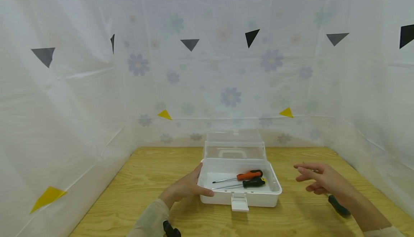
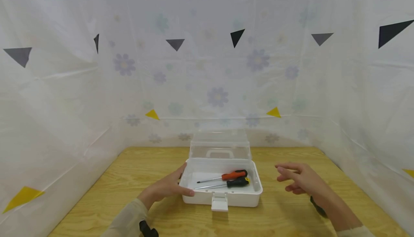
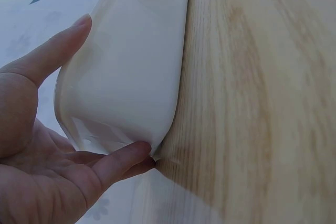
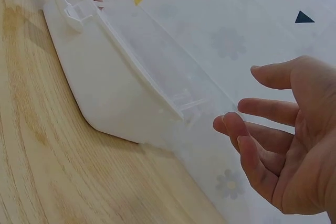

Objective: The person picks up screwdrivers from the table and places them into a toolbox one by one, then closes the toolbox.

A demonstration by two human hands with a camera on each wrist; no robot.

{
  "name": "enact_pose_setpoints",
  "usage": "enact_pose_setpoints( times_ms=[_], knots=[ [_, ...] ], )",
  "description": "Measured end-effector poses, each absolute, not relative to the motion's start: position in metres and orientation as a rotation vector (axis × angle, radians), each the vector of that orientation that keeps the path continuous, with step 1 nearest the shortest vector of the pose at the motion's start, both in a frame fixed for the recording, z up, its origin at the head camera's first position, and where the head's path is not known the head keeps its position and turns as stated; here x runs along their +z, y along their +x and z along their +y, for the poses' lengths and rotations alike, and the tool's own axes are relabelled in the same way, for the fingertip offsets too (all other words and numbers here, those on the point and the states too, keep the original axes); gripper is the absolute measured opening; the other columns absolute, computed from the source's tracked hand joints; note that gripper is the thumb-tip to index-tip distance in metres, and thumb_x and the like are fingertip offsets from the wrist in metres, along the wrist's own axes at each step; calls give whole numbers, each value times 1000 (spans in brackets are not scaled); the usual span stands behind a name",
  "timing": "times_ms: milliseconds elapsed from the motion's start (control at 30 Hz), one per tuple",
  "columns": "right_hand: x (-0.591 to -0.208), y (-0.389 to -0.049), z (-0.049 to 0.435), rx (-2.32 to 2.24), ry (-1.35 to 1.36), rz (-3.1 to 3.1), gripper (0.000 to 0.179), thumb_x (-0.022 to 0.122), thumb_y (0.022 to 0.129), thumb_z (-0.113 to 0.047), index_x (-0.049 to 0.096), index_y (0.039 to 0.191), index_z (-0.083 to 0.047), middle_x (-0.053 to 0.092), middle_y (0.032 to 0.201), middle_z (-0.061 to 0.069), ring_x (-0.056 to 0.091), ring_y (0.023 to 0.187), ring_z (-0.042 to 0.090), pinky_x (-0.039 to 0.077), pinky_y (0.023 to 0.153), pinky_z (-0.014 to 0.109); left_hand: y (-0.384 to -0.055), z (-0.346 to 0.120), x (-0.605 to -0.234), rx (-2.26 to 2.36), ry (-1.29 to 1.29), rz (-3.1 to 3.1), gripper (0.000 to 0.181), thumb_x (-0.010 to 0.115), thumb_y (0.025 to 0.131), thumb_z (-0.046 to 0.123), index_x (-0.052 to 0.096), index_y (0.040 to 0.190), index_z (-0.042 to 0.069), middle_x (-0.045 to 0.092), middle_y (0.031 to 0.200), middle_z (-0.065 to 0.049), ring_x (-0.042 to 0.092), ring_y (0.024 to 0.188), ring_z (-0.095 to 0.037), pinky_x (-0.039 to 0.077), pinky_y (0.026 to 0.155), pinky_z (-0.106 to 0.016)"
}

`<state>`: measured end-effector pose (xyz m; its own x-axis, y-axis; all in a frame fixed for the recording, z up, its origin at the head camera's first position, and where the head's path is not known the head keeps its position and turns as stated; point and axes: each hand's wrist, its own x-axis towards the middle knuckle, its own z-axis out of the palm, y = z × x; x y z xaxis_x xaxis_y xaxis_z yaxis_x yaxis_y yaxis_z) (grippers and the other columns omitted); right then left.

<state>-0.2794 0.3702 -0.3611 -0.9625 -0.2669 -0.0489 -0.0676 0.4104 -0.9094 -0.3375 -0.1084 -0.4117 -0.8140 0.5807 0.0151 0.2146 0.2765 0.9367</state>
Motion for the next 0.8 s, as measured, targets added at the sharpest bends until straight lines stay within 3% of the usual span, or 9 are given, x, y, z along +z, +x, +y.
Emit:
enact_pose_setpoints(
  times_ms=[233, 600, 800],
  knots=[
    [-367, -277, 379, -1548, -247, 2532, 61, 51, 111, -36, 41, 155, 5, 70, 119, 10, 68, 78, 30, 56, 67, 36, -337, -109, -412, 1533, 706, 2253, 126, 90, 84, 28, -4, 167, 11, 5, 171, -16, 16, 152, -36, 21, 117, -61],
    [-372, -274, 396, -1534, -171, 2528, 59, 50, 111, -38, 45, 153, 4, 70, 117, 9, 70, 87, 33, 57, 72, 41, -337, -109, -411, 1547, 735, 2237, 125, 89, 84, 26, -4, 167, 13, 12, 170, -15, 26, 148, -35, 24, 116, -59],
    [-374, -270, 403, -1469, -137, 2596, 65, 52, 110, -39, 41, 153, 7, 71, 114, 10, 70, 80, 31, 54, 62, 36, -336, -109, -410, 1549, 746, 2231, 126, 89, 84, 25, -4, 167, 13, 12, 170, -15, 26, 147, -36, 24, 116, -59]
  ],
)
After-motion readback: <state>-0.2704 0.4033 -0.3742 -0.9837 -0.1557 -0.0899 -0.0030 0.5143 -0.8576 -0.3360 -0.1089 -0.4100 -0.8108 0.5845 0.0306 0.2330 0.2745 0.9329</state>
